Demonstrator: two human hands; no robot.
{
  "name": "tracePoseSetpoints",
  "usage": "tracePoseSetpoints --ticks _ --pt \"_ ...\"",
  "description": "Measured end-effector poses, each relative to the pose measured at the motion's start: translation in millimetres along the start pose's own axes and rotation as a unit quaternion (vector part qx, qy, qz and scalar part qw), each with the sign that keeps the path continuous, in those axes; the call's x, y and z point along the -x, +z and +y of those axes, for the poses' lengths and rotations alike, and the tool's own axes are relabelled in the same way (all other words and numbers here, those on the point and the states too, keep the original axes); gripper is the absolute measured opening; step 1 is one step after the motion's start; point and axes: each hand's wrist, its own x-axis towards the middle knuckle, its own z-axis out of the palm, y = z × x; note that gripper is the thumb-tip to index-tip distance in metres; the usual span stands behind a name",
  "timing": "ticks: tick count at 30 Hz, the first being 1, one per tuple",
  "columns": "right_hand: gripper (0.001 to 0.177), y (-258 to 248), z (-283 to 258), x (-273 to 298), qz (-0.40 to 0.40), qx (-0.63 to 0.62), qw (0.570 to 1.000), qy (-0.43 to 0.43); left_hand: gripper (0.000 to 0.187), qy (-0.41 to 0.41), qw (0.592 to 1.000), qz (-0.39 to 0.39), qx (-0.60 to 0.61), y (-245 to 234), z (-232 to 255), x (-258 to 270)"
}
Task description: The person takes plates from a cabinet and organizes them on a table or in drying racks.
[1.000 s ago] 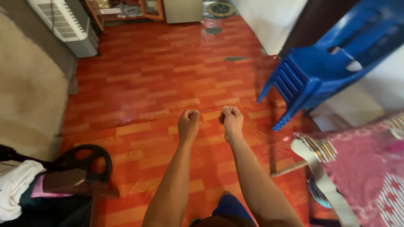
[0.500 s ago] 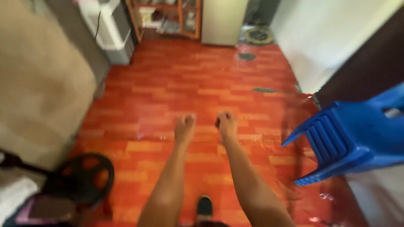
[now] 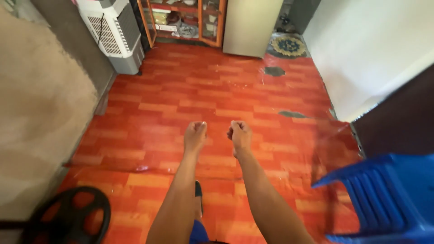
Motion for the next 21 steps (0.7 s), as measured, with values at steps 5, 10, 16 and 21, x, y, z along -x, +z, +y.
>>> tracePoseSetpoints --ticks 5,10,16,21 --pt "0.013 46.8 29.4 -130.3 0.001 0.005 1.0 -0.029 0.028 0.035 0.996 -0.02 0.079 15.0 -34.8 -139.5" --pt "0.011 125.1 32.0 -245.6 0.015 0.019 1.0 -0.019 0.026 -0.001 0.993 -0.006 0.121 12.2 -34.1 -284.4" --pt "0.012 191.9 16.5 -360.1 0.011 -0.03 0.999 0.038 0.023 -0.02 0.99 -0.013 0.139 7.6 31.0 -400.7" --pt "0.015 220.3 37.4 -470.8 -0.004 -0.037 0.999 0.032 0.023 -0.031 0.991 0.005 0.132 25.8 33.2 -499.8"
